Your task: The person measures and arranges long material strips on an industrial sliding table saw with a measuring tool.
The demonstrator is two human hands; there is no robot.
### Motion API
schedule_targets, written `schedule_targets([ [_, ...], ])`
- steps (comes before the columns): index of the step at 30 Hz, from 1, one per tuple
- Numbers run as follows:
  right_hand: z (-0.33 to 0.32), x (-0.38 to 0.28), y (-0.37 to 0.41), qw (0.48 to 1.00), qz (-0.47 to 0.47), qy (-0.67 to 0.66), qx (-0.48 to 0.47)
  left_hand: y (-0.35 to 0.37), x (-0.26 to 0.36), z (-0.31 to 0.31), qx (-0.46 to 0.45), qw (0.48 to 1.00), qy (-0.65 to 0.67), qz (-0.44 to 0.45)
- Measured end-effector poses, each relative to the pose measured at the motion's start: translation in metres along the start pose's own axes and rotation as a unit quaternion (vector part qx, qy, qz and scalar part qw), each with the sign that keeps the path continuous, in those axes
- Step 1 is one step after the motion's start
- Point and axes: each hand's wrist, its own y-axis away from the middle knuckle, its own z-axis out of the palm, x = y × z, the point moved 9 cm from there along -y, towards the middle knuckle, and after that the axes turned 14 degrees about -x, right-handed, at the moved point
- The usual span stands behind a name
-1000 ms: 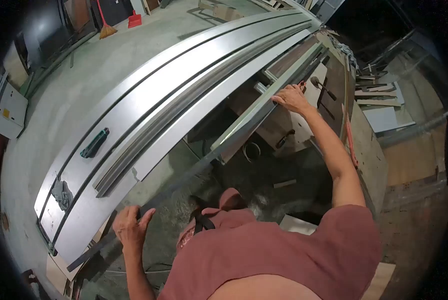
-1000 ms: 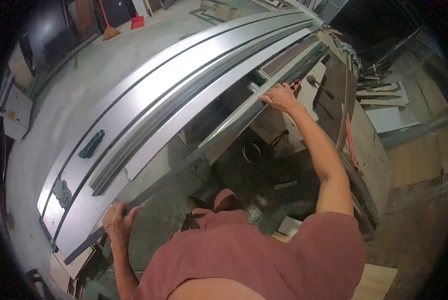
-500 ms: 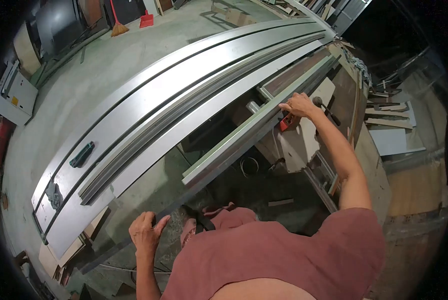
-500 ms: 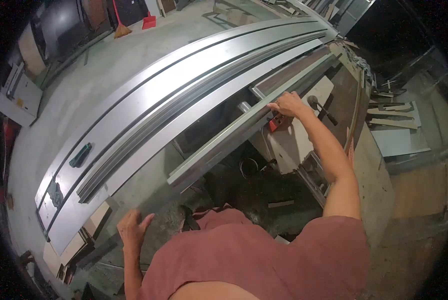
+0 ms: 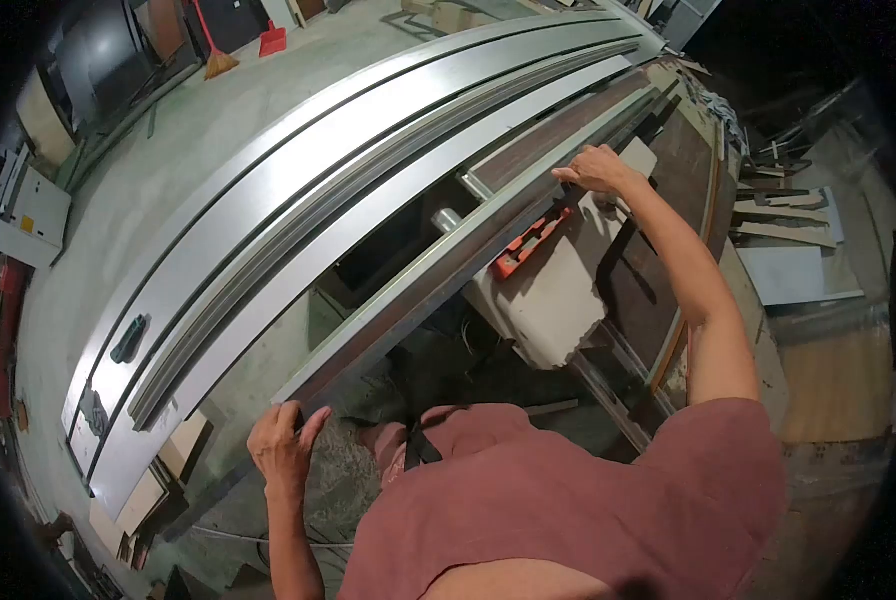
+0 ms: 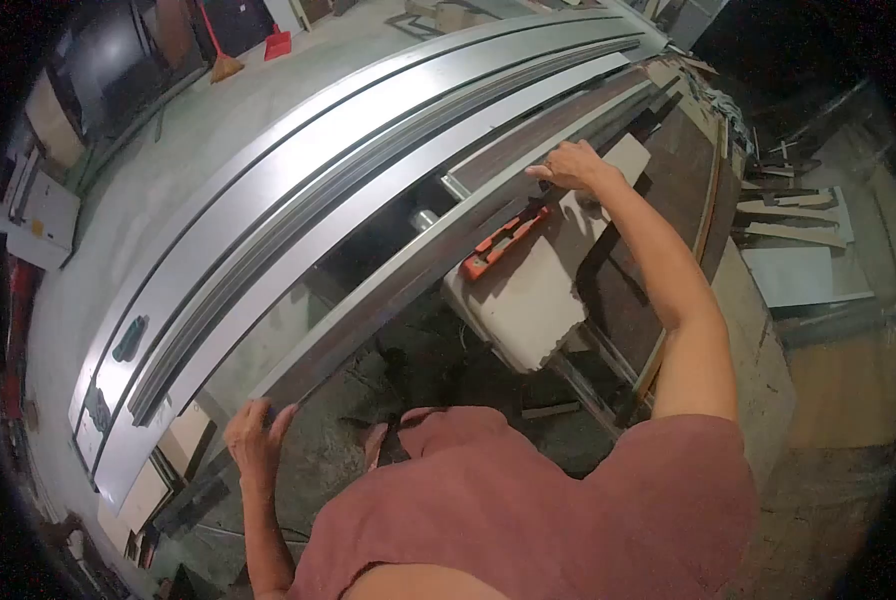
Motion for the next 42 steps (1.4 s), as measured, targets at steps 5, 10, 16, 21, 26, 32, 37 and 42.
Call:
schedule_targets([
  [5,0.015,0.058,-0.017,0.998,0.042,-0.039,-0.012,-0.033,0.035,0.015,0.000,1.000,-0.002,0.021],
  [10,0.014,0.088,-0.011,0.997,0.046,-0.067,-0.017,-0.062,0.068,0.018,0.031,0.998,-0.008,0.060],
  [16,0.030,0.113,-0.024,0.996,0.052,-0.077,-0.005,-0.074,0.072,0.033,-0.001,1.000,-0.009,0.025],
  [21,0.030,0.115,-0.019,0.993,0.089,-0.048,-0.053,-0.079,0.092,0.036,0.021,0.999,-0.033,0.029],
  [26,0.025,0.088,-0.008,0.981,0.012,-0.167,0.093,-0.092,0.113,0.054,0.025,0.998,-0.036,0.035],
  [32,-0.021,-0.052,0.044,0.929,-0.235,-0.151,0.245,-0.102,0.137,0.077,0.013,0.999,-0.006,0.036],
  [37,-0.035,-0.170,0.087,0.878,-0.418,-0.117,0.201,-0.109,0.147,0.083,0.021,0.999,0.002,0.040],
  [42,-0.018,-0.209,0.083,0.881,-0.438,-0.052,0.170,-0.121,0.160,0.091,0.038,0.998,-0.019,0.047],
])
